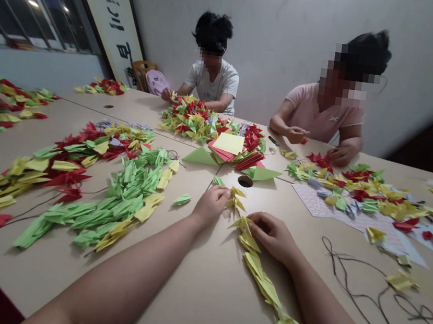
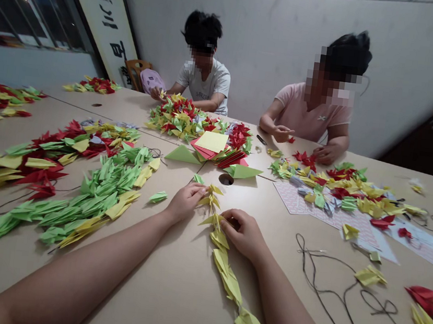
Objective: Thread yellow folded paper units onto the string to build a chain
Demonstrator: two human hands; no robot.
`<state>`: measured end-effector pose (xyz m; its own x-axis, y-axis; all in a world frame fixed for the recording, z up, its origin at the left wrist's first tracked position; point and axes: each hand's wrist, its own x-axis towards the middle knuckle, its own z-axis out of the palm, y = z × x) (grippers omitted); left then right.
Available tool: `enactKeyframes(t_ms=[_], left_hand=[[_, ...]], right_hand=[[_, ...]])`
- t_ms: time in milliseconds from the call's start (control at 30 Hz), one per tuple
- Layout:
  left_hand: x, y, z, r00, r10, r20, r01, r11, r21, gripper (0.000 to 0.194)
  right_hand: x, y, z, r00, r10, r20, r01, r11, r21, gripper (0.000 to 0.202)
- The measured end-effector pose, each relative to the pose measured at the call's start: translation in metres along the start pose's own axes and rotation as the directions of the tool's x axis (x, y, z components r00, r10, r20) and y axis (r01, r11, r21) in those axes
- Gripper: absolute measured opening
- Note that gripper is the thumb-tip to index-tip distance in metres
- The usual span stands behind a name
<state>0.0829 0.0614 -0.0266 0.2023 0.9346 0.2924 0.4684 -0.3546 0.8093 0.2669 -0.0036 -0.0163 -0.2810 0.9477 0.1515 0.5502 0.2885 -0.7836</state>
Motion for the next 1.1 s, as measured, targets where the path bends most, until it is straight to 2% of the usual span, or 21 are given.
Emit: enactKeyframes(t_ms=[233,333,567,767,833,1100], left_hand=[[-0.0003,0.0046,-0.0015,0.998,-0.036,0.059,0.034,0.999,0.033,0.027],[-0.0007,0.0040,-0.0014,0.998,-0.035,0.055,0.035,0.999,0.000,0.028],[-0.0028,0.0019,-0.0019,0.999,-0.029,0.038,0.031,0.998,-0.050,0.015],[-0.0047,-0.0006,-0.0004,0.998,0.035,0.046,-0.040,0.991,0.125,0.005],[-0.0046,-0.0002,0.0007,0.998,0.051,0.039,-0.057,0.984,0.168,0.008],[-0.0044,0.0014,0.0028,0.996,0.078,0.035,-0.083,0.976,0.201,0.011]], right_hand=[[-0.0001,-0.0014,-0.0012,1.000,-0.021,0.010,0.021,0.999,0.048,0.017],[0.0002,-0.0002,-0.0007,1.000,-0.007,0.001,0.007,0.999,0.035,0.016],[-0.0002,-0.0014,-0.0016,1.000,-0.017,0.002,0.017,0.999,0.029,0.015],[0.0008,-0.0025,-0.0019,1.000,-0.012,0.003,0.012,1.000,0.014,0.016],[0.0007,-0.0026,-0.0020,1.000,-0.018,0.003,0.018,1.000,0.011,0.016],[0.0003,-0.0051,-0.0012,0.996,-0.087,0.018,0.087,0.996,-0.008,0.012]])
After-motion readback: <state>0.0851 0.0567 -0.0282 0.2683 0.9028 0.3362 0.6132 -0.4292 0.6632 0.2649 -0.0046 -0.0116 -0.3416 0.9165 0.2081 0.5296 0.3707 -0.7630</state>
